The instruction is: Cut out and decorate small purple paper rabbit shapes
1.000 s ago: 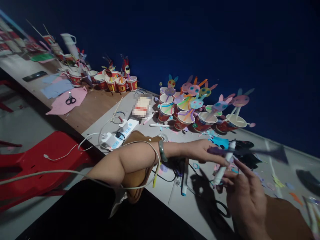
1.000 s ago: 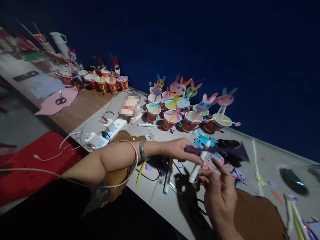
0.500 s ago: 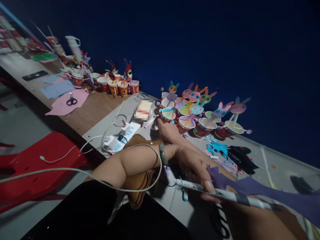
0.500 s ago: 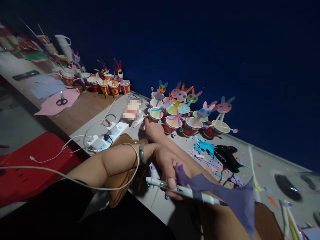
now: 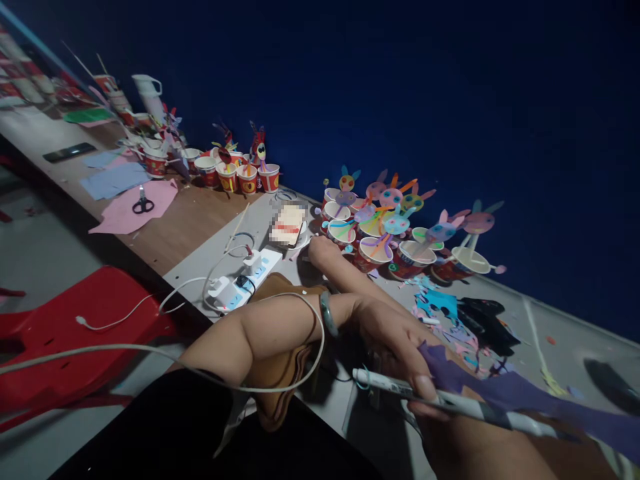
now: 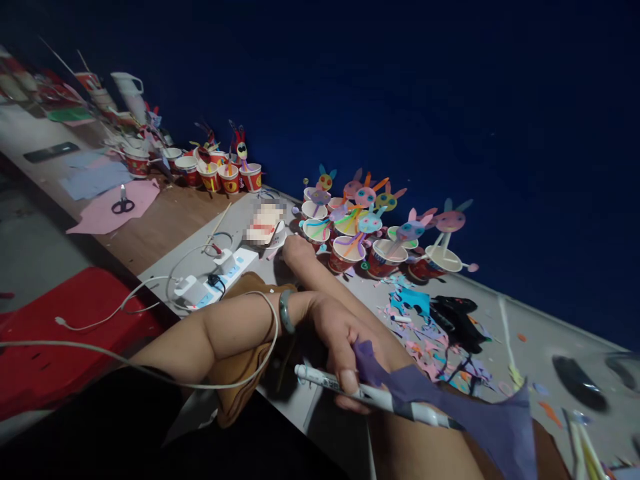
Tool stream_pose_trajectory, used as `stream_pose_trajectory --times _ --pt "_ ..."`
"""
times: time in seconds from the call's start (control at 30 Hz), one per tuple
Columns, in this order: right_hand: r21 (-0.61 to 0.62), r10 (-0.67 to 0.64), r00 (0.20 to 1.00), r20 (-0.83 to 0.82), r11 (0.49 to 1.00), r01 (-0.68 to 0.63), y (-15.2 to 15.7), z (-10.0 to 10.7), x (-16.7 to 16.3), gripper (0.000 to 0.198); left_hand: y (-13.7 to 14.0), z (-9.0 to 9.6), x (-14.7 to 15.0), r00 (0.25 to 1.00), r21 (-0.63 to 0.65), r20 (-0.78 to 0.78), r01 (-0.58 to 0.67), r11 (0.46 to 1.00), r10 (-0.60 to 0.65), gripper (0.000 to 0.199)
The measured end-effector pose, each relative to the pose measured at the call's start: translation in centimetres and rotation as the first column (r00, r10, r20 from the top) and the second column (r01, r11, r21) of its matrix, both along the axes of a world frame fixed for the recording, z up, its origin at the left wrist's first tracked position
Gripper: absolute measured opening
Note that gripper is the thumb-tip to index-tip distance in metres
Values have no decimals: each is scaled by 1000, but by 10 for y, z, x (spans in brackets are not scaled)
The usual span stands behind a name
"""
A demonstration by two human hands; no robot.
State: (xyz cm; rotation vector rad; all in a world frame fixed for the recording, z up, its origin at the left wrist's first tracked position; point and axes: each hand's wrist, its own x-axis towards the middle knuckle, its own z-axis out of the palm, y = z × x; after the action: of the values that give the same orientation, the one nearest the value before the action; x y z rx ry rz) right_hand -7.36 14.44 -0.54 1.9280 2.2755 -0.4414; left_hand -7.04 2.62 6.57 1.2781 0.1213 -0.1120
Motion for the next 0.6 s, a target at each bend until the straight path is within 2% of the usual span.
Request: stream_pose_trajectory --times 0.03,0.1,0.2,0.4,0.6 --pt "20 -4 1000 4 1000 4 -1 0 0 42 4 3 2 992 -11 -8 126 992 -126 23" --pt "52 -4 1000 7 999 3 -5 1 -1 38 8 8 5 940 -30 10 340 940 -340 22" --pt "88 -3 1000 2 996 3 -10 2 -3 35 9 9 8 864 -43 83 500 865 -496 21" --pt "111 -48 998 -29 993 51 -6 -1 -4 39 11 8 12 812 1 148 571 821 -565 20" --pt "89 -37 994 -98 995 46 -3 -3 -3 36 10 11 10 868 -27 43 496 868 -494 25"
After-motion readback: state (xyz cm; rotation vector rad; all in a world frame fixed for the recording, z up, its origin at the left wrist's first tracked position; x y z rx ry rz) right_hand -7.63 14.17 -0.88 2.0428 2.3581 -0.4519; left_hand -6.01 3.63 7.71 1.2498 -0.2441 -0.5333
